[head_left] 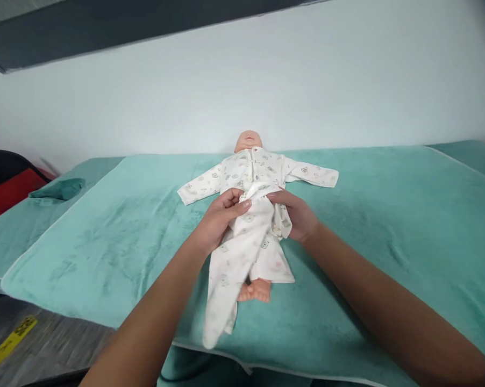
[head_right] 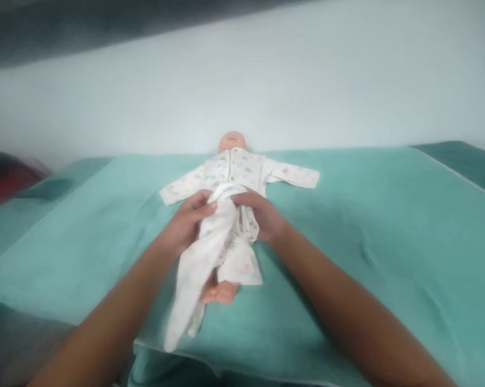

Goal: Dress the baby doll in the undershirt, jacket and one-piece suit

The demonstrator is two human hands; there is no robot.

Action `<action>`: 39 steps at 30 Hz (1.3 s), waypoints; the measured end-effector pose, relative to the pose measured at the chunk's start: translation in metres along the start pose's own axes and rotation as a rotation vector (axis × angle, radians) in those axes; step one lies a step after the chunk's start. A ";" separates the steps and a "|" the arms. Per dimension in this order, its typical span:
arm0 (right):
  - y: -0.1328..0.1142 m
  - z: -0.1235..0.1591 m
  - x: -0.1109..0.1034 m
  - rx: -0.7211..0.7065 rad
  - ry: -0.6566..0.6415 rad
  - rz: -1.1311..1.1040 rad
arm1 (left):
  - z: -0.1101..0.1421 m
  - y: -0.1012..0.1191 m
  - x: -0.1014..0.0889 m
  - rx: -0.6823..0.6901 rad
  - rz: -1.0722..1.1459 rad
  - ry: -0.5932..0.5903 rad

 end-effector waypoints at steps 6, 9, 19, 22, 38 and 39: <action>-0.004 0.005 -0.002 0.012 -0.061 0.006 | -0.004 0.000 0.008 0.043 -0.006 0.083; -0.009 0.010 -0.002 0.102 -0.229 0.201 | -0.004 -0.001 0.009 0.043 0.084 0.164; 0.002 0.006 -0.002 0.067 -0.047 -0.017 | 0.009 0.010 0.010 -0.208 -0.213 -0.095; 0.002 0.005 -0.001 0.053 -0.013 0.009 | 0.012 0.008 0.007 -0.179 -0.161 -0.099; 0.001 0.010 0.007 0.060 -0.045 0.053 | 0.021 -0.002 0.008 -0.164 -0.094 -0.045; 0.001 0.011 0.006 0.064 -0.027 0.078 | 0.022 -0.002 0.008 -0.177 -0.104 -0.055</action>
Point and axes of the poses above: each hand's wrist, its own z-axis away from the middle knuckle, its own x-axis out of the palm, y = z × x, the point moved 3 cm from there along -z, towards the middle knuckle, and after that the axes turned 7 degrees about z, right-handed, at the moved point
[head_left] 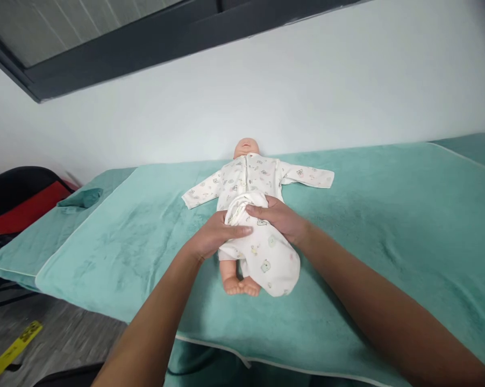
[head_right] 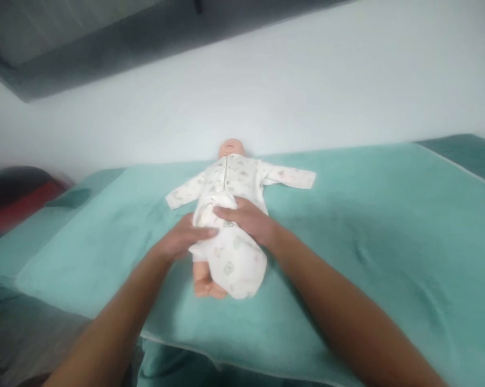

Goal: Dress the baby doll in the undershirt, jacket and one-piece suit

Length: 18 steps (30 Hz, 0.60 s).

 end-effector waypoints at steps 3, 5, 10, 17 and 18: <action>-0.002 0.002 -0.004 -0.005 -0.056 0.106 | 0.002 -0.001 0.000 0.067 0.100 0.060; -0.004 0.005 -0.004 0.000 -0.222 0.203 | 0.003 -0.005 0.001 0.144 0.177 0.113; -0.008 0.007 -0.002 0.012 -0.283 0.356 | 0.013 -0.015 0.004 0.184 0.126 0.282; 0.002 0.000 -0.003 0.027 -0.046 0.058 | 0.028 -0.004 0.009 0.085 -0.056 0.105; 0.002 0.000 -0.004 0.037 -0.058 0.012 | 0.028 -0.002 0.009 0.069 -0.078 0.070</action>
Point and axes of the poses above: each hand's wrist, its own z-axis away from the middle knuckle, its own x-axis out of the palm, y = z × x, the point moved 3 cm from there along -z, towards the middle knuckle, and after that the axes turned 7 degrees about z, right-handed, at the moved point
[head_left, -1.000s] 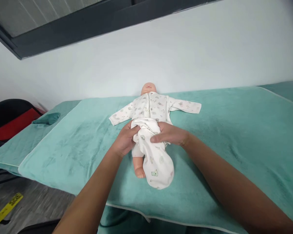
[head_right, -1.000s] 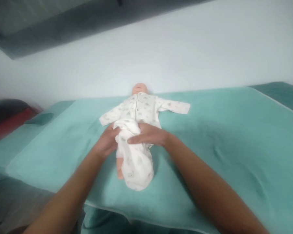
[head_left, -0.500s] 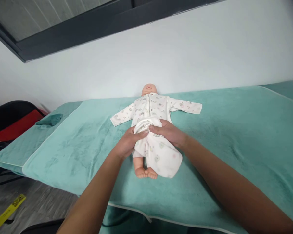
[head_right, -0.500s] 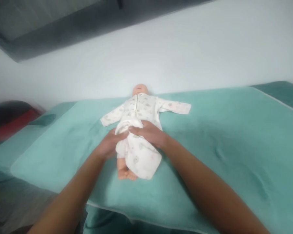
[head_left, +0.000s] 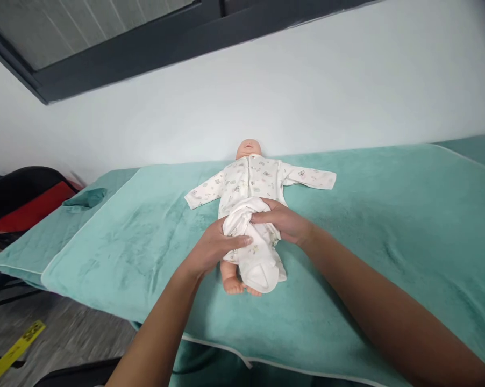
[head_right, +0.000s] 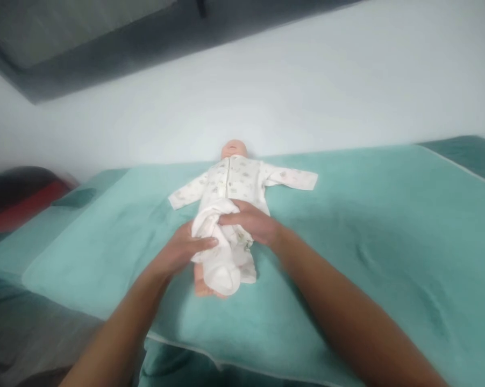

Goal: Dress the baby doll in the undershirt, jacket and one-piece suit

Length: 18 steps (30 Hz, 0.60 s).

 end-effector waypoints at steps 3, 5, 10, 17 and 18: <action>-0.001 0.000 -0.001 -0.021 -0.071 -0.082 | -0.002 0.001 -0.001 -0.031 -0.030 -0.015; -0.003 0.001 -0.001 -0.045 -0.103 -0.089 | -0.005 -0.002 -0.002 -0.030 0.010 0.022; -0.007 0.007 0.001 -0.021 -0.198 0.111 | -0.008 -0.011 -0.006 0.061 0.237 0.099; -0.012 0.004 0.004 -0.078 -0.073 0.457 | 0.007 -0.008 0.003 0.038 0.181 0.298; -0.013 0.003 0.005 -0.106 -0.060 0.489 | 0.012 -0.009 0.006 0.030 0.176 0.318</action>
Point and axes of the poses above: each hand's wrist, its own z-axis away from the middle knuckle, its own x-axis out of the palm, y = z × x, the point moved 3 cm from there along -z, towards the middle knuckle, and after that the axes turned 7 degrees about z, right-handed, at the moved point
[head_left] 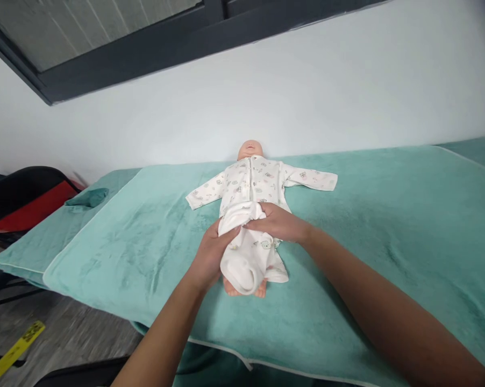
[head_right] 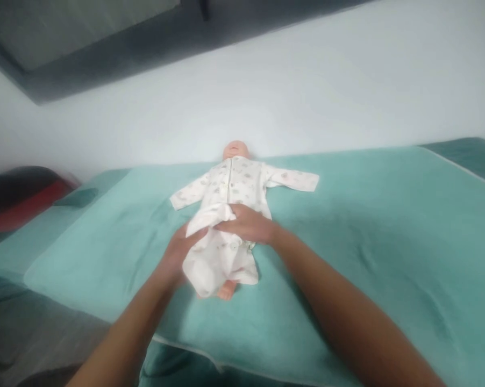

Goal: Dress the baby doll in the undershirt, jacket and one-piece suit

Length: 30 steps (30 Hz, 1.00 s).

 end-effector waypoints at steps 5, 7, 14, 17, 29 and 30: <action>-0.009 -0.001 0.004 -0.026 -0.042 0.151 | 0.028 -0.004 0.002 -0.031 0.014 0.026; -0.011 0.000 0.005 -0.013 -0.037 0.218 | 0.038 -0.005 0.004 -0.034 0.027 0.074; -0.015 0.001 0.011 -0.104 -0.102 0.399 | 0.079 -0.025 0.027 -0.037 0.173 0.445; -0.017 0.002 0.016 -0.141 -0.171 0.512 | 0.094 -0.039 0.024 -0.028 0.212 0.533; -0.016 0.007 0.038 -0.033 -0.195 0.919 | 0.097 -0.072 -0.030 -0.092 0.134 0.681; -0.016 0.007 0.039 -0.036 -0.196 0.947 | 0.096 -0.071 -0.032 -0.102 0.113 0.665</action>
Point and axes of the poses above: each hand's wrist, its own z-axis away from the middle knuckle, its own x-axis out of the palm, y = z × x, the point moved 3 cm from there along -z, towards the middle knuckle, and after that the axes turned 7 degrees about z, right-handed, at the moved point
